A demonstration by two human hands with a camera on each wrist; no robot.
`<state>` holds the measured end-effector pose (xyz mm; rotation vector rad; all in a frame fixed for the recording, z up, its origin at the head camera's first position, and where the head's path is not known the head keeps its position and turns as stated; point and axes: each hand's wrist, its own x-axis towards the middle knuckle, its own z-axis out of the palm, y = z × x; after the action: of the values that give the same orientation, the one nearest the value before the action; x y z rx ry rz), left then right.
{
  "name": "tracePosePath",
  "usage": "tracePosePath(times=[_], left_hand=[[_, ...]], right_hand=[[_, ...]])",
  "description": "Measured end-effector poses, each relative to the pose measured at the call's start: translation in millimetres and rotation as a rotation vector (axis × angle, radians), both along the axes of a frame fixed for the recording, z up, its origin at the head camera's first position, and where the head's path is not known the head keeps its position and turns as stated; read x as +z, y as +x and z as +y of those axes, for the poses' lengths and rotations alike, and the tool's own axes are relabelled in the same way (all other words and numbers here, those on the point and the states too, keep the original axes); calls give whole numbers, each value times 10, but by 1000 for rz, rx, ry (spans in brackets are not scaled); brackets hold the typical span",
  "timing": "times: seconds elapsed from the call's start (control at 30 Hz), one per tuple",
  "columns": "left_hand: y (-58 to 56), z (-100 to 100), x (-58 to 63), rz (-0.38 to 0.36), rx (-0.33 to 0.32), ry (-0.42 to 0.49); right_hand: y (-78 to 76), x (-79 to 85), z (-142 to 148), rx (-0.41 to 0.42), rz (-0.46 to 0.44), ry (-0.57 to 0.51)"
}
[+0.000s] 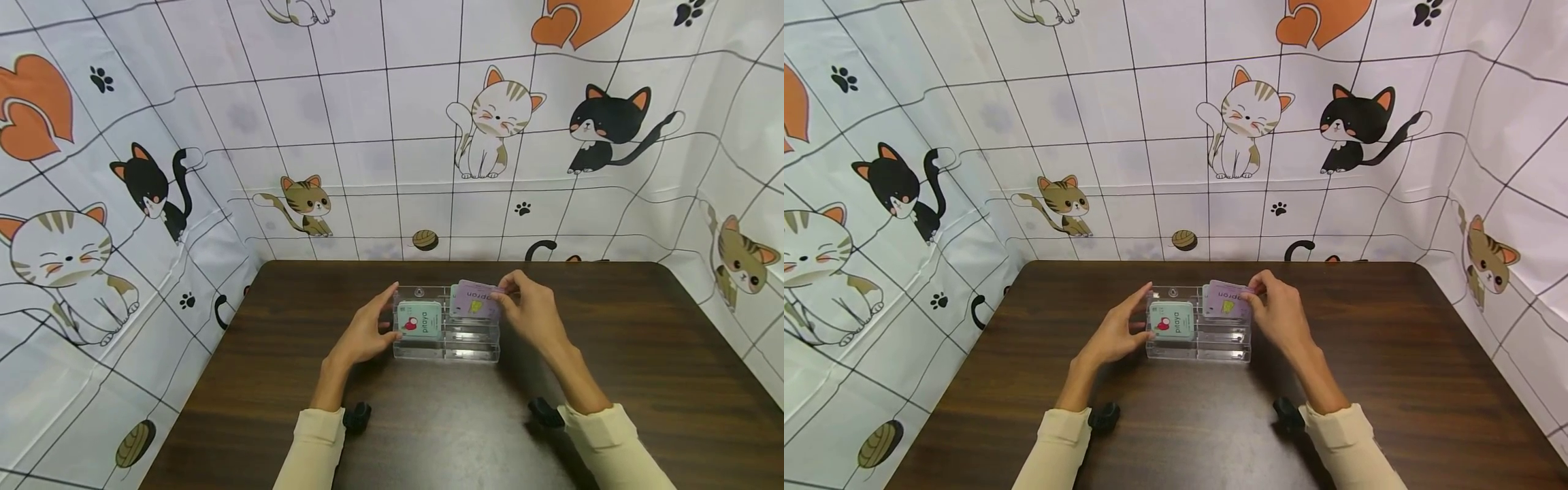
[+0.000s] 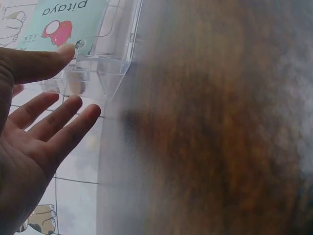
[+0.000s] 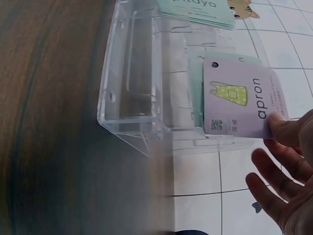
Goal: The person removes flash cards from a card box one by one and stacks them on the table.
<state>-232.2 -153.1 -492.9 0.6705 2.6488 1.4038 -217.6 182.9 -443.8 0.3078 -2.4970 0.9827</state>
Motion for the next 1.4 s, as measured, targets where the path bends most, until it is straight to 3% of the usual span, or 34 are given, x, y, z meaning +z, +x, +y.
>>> tracePosePath(times=[0.7,1.4], left_hand=[[15,10,33,-31,12,-6],[13,16,35,-11,7,-20]], right_hand=[[68,216,289,-19,-50,-31],[199,161,651,-64,-164,-175]])
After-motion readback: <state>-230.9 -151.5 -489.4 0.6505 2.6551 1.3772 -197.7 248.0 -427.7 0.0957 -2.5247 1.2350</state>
